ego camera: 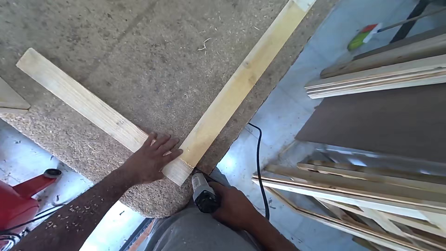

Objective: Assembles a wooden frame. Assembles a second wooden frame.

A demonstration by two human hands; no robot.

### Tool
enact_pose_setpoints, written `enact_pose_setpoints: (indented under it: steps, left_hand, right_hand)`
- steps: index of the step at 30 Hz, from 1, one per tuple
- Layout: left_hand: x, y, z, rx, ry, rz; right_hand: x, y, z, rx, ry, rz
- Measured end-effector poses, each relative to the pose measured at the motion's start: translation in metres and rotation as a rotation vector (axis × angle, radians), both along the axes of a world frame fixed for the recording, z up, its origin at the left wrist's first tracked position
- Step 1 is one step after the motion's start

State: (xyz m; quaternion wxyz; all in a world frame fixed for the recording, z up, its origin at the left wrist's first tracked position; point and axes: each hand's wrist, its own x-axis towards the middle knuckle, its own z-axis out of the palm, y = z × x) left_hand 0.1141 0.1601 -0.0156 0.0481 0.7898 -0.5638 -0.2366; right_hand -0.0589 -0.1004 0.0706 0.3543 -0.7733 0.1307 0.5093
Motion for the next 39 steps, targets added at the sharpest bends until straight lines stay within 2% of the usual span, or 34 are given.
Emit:
enact_pose_setpoints:
  steps: [11,24,39]
  left_hand:
    - [0.005,0.008,-0.011,-0.083,0.016,-0.027]
    - [0.007,0.006,-0.012,-0.029,0.05,-0.002]
    - [0.01,0.004,-0.013,-0.048,0.141,0.069]
  right_hand:
    - [0.0,-0.003,0.0,0.009,0.001,0.043]
    - [0.002,-0.001,0.019,0.052,-0.067,-0.007]
    - [0.014,0.018,0.02,-0.038,-0.013,-0.085]
